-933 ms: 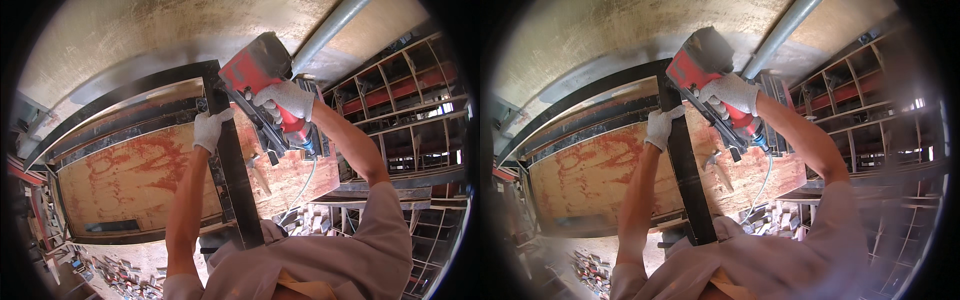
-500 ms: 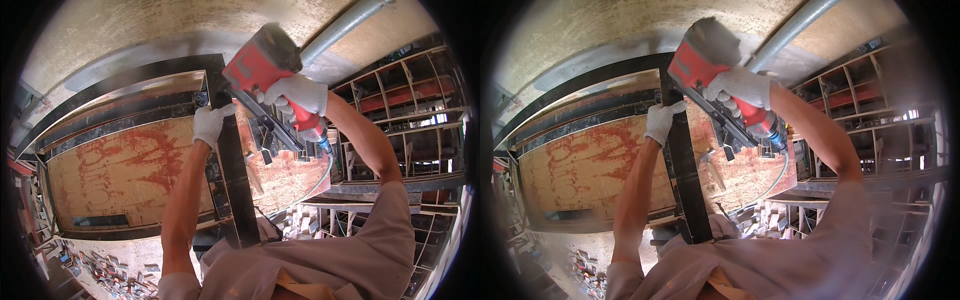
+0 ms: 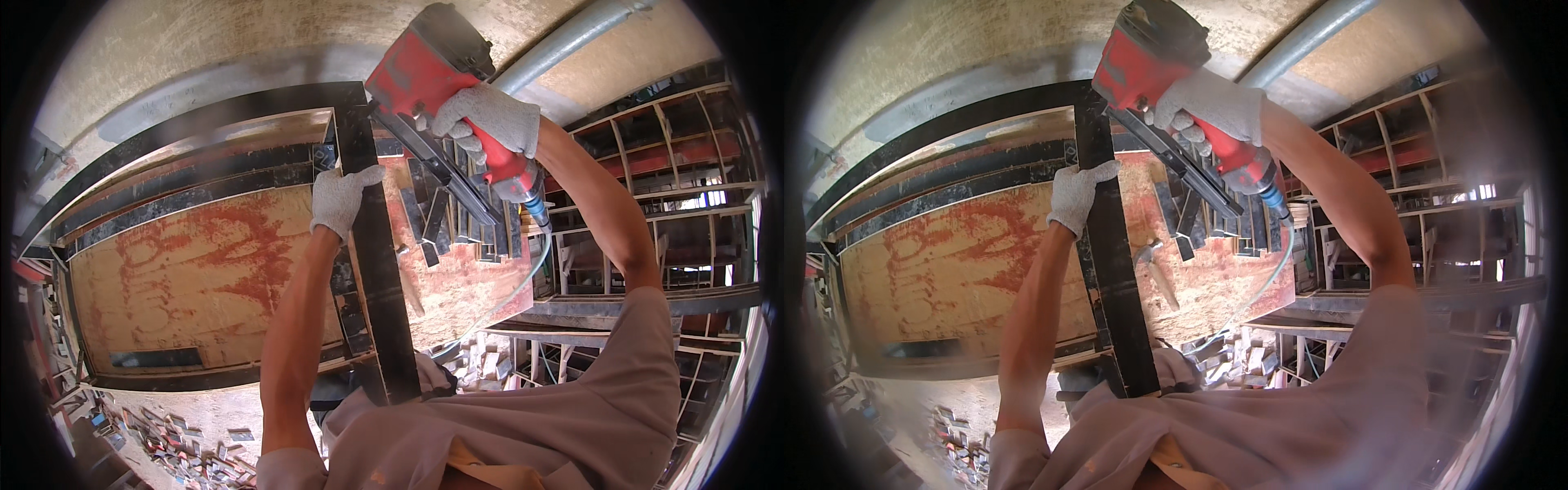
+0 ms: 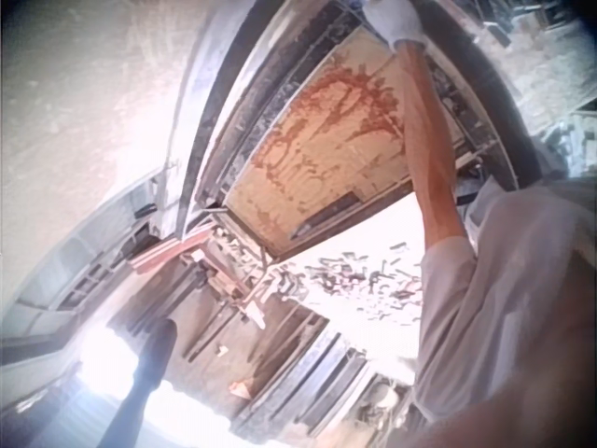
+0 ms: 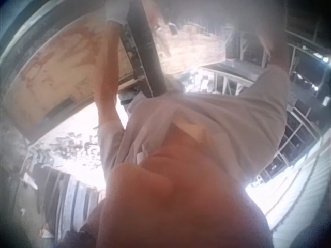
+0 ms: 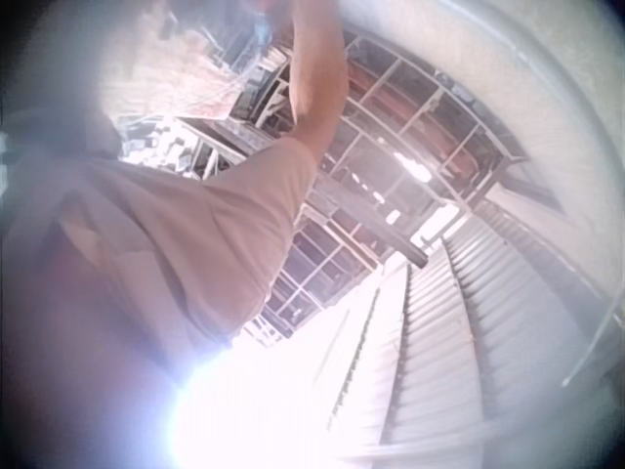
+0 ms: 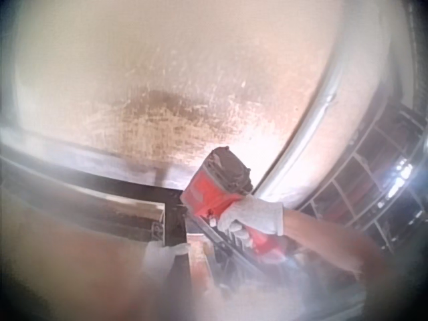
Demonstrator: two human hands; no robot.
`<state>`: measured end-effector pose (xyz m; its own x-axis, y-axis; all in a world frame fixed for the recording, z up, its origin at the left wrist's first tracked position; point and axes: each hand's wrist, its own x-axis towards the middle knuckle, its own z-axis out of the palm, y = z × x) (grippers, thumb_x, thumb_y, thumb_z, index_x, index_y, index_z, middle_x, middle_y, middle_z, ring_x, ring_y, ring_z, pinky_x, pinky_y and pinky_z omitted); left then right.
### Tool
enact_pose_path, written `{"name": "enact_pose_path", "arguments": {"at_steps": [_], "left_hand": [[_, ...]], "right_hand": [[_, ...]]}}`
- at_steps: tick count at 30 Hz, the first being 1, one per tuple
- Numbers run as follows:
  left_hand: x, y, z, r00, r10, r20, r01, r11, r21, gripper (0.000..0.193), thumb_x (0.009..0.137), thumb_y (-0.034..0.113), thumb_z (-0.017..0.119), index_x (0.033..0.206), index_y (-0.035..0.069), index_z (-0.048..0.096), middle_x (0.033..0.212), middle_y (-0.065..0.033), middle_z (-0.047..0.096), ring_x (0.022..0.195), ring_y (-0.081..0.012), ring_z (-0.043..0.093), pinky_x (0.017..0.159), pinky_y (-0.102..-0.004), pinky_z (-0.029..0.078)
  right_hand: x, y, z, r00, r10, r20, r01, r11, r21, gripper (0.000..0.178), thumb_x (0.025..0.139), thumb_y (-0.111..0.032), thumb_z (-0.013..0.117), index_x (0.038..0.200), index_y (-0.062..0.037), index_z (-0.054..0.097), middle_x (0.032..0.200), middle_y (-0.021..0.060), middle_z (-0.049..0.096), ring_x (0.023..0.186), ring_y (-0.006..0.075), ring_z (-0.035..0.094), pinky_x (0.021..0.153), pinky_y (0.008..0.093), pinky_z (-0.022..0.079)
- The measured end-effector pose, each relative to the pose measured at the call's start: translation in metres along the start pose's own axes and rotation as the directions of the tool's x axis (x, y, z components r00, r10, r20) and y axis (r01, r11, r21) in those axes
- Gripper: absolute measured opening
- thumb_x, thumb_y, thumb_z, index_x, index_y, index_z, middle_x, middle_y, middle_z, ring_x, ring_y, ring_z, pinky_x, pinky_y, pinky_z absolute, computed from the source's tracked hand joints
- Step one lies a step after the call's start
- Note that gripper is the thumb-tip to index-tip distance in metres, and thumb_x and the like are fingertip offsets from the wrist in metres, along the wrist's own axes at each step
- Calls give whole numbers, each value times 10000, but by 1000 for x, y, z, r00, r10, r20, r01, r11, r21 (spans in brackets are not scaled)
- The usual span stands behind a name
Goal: The person assembles a wooden frame by placing rectangular wooden pieces onto a workbench and securing them with a red pneumatic nail gun. The person repeatedly picks up pieces, aligns them, and nails them in place.
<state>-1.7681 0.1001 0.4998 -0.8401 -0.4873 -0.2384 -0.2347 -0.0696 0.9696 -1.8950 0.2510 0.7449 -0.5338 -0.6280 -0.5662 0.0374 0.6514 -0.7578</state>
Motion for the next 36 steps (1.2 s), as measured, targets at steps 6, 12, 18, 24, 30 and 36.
{"name": "enact_pose_path", "arguments": {"at_steps": [6,12,18,24,30,36], "left_hand": [[-3,3,-1,998,12,-68,-6,995,96,680,744,510,830,800,-150,676,668,-251,650,656,-312,657,653,-430,492],[-12,16,2,998,-57,10,57,996,-61,381,770,319,863,838,-39,754,742,-28,688,691,-101,590,639,-303,479],[10,-15,6,987,154,39,-152,986,-69,413,805,328,830,927,-61,763,836,-77,738,730,-114,639,660,-293,497],[-7,-29,-13,922,387,-11,-384,918,96,456,964,450,557,1100,38,698,1064,-183,728,990,-296,693,886,-378,524],[-191,-103,-110,961,29,-276,27,980,195,446,907,458,639,1153,89,688,1077,-152,725,1026,-332,690,893,-399,541],[-308,-262,-402,790,159,-592,414,574,707,362,829,233,716,1166,127,638,1140,-96,656,1029,-279,645,865,-432,511]], "right_hand": [[3,-17,4,995,89,-45,-90,995,-39,150,882,-149,658,901,-4,690,556,-19,477,428,91,462,392,255,360],[-14,7,-3,998,57,40,-54,997,-60,96,823,-123,662,850,-30,660,549,-8,470,430,100,446,411,272,371],[-33,-6,10,993,112,22,-111,991,-71,188,818,-124,666,650,-103,583,547,-35,450,454,83,423,444,261,348],[-79,102,32,974,222,51,-226,909,350,413,875,-174,651,1262,-31,660,627,-96,427,508,32,372,478,211,294],[-108,355,109,909,313,-275,-237,931,276,308,868,-184,646,1143,-49,669,609,-70,435,488,59,400,453,238,326],[-109,421,366,843,526,117,-537,808,241,235,858,-163,645,1064,-54,665,603,-52,455,478,79,419,443,254,342]]}}
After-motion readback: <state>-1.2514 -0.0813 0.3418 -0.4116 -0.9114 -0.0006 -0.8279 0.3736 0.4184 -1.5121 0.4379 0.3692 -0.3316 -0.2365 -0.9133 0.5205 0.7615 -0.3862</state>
